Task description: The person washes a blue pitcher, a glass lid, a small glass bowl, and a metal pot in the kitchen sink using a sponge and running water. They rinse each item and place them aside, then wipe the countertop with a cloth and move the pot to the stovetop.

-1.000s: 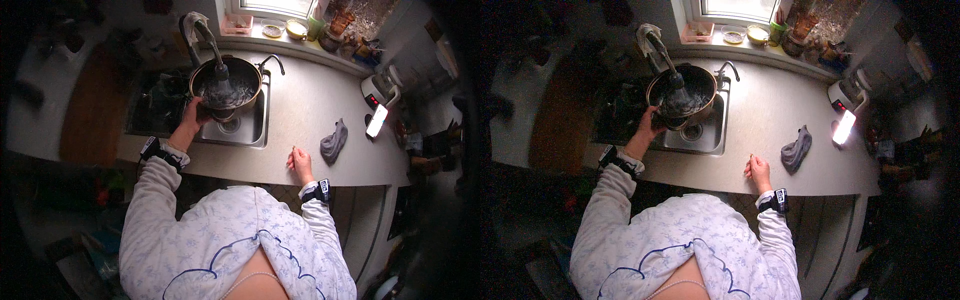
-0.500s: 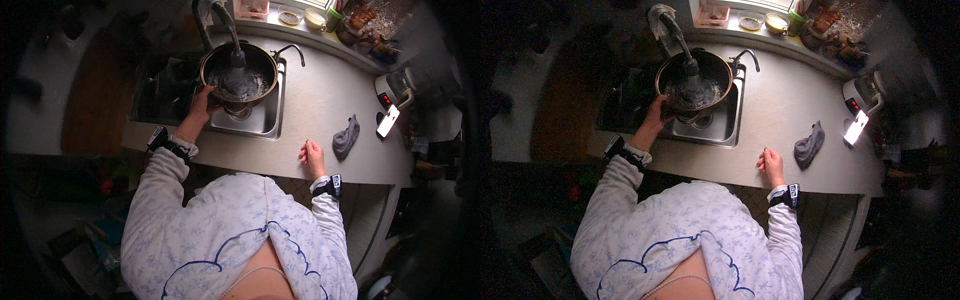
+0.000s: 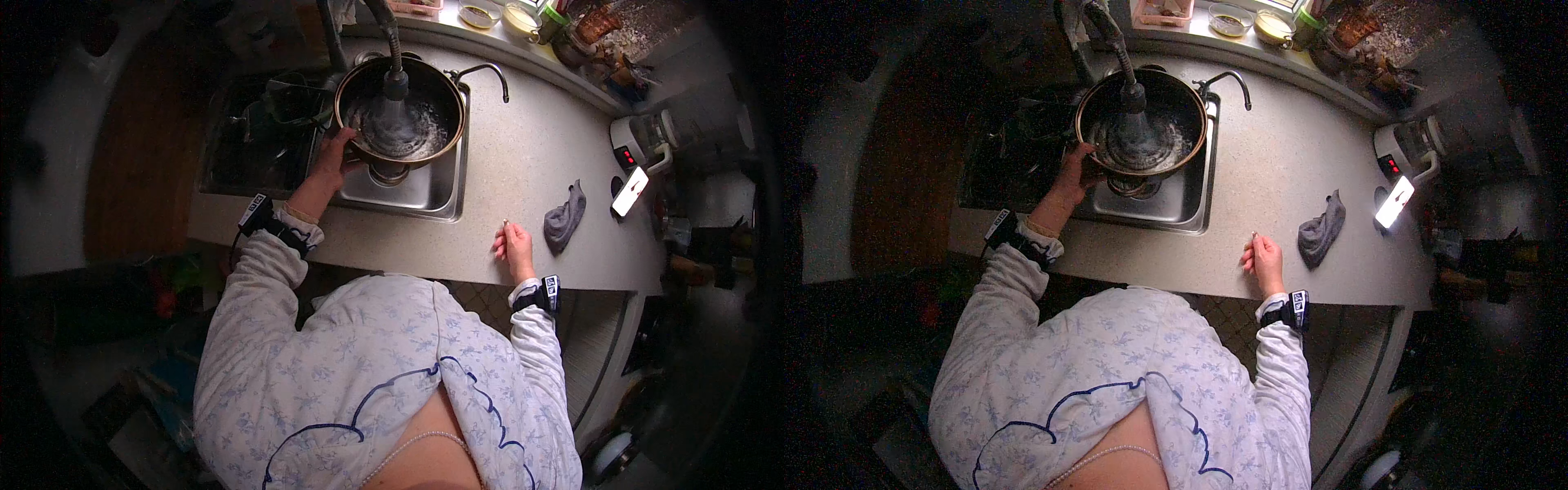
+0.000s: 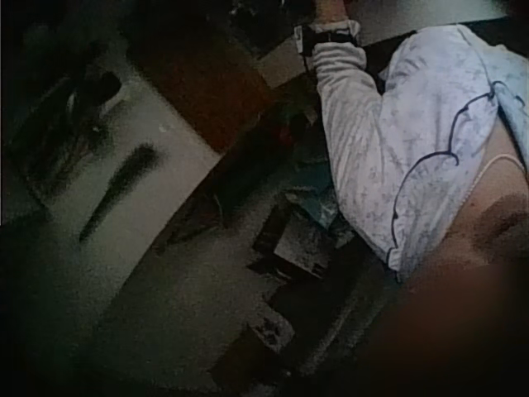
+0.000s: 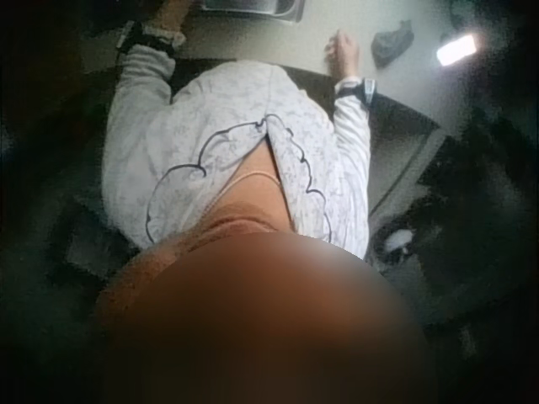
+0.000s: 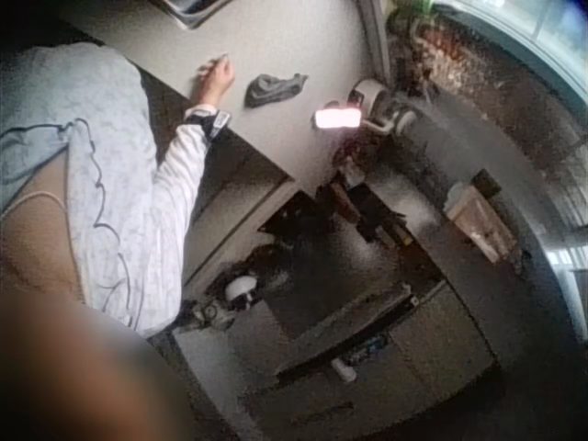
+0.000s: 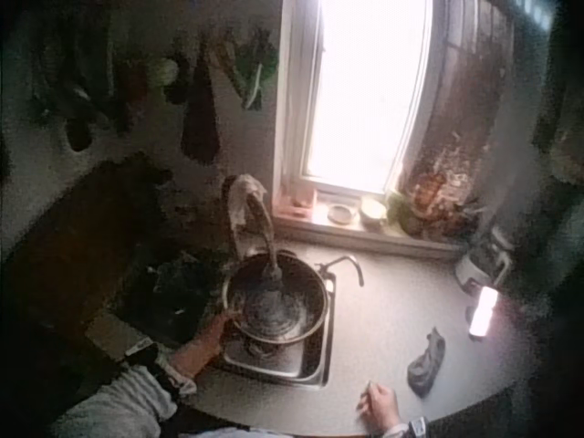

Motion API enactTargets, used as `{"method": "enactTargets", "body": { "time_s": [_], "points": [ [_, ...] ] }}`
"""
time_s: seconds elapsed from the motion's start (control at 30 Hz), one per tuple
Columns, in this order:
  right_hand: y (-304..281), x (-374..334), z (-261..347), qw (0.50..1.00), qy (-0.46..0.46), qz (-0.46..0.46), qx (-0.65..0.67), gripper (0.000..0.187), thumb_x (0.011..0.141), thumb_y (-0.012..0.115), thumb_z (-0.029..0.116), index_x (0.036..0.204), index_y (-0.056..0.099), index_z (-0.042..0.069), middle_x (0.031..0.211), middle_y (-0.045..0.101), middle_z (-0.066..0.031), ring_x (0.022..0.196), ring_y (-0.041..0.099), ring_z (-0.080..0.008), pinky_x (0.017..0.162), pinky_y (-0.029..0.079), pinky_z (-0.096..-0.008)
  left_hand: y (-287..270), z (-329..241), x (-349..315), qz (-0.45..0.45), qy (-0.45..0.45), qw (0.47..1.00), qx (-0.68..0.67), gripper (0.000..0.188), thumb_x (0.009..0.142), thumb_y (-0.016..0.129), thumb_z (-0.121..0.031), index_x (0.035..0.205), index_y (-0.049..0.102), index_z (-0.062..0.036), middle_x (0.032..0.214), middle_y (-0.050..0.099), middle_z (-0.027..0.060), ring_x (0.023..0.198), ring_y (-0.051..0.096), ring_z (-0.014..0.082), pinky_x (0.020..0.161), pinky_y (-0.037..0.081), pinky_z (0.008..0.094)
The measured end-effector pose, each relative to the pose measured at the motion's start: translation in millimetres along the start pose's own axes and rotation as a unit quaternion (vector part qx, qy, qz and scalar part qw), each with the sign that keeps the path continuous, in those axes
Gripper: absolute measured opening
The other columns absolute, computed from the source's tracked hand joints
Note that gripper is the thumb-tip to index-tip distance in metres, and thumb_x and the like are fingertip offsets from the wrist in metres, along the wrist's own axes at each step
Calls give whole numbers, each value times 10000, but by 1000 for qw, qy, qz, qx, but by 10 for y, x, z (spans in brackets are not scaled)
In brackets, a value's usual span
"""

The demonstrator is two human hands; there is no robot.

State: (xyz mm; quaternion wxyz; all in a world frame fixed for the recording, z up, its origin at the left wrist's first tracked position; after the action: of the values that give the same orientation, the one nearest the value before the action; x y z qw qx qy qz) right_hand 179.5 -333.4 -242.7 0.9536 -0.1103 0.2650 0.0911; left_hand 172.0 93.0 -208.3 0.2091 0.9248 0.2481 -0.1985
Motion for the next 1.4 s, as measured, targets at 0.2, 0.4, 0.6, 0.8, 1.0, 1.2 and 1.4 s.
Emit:
{"method": "enactTargets", "body": {
  "time_s": [0.2,0.4,0.6,0.8,1.0,1.2,1.4],
  "points": [
    [-49,-8,-21,1000,-3,-5,-2,323,931,447,310,751,547,62,539,564,-29,348,461,-65,314,319,-189,30,27,-29,19,-4,1000,2,471,749,609,-418,1056,550,-66,885,606,108,843,600,242,706,529,396],
    [-87,30,-92,1000,11,-21,8,321,934,442,296,739,547,64,529,553,-25,347,460,-72,312,325,-195,10,74,3,33,-43,998,-12,492,735,621,-355,1148,474,-131,1133,488,105,1023,510,275,761,531,420],
    [-136,54,-123,1000,6,-23,2,291,920,425,242,733,542,53,544,554,-35,389,497,-93,329,357,-221,5,128,-10,6,-46,998,-43,562,722,603,-474,1116,533,-80,1015,549,107,913,551,274,740,473,411],
    [-214,-12,-73,998,-30,12,44,319,913,443,280,731,552,42,534,567,-48,381,511,-93,338,377,-210,-32,173,124,12,-61,996,-59,518,790,562,-420,1180,500,-84,1142,539,107,1005,550,269,765,511,391],
    [-247,40,-151,999,-13,-17,46,336,889,477,311,701,539,40,530,564,-69,373,523,-122,346,415,-244,11,183,267,83,-45,994,-62,524,811,542,-408,1217,474,-84,1202,481,117,1088,471,303,816,449,447],
    [-309,108,-207,998,-60,-33,11,355,886,436,298,685,545,26,536,593,-102,410,578,-170,339,444,-296,61,130,153,56,4,998,26,528,799,547,-432,1194,493,-85,1222,434,113,1106,429,294,882,400,452],
    [-341,211,-281,998,-38,-19,40,363,881,420,254,678,539,-21,548,587,-136,411,587,-204,359,486,-327,304,87,25,120,-34,991,-45,518,806,538,-390,1221,479,-86,1303,376,124,1156,395,323,953,361,488]
  ]
}}
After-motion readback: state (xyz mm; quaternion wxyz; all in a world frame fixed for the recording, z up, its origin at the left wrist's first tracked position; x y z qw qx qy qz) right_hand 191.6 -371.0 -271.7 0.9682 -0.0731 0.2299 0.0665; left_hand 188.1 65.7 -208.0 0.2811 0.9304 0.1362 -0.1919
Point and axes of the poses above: each hand's wrist, its own x-axis towards the middle knuckle, its own y-axis out of the palm, z = x × y, the point moved 3 cm from there along x, towards the middle knuckle
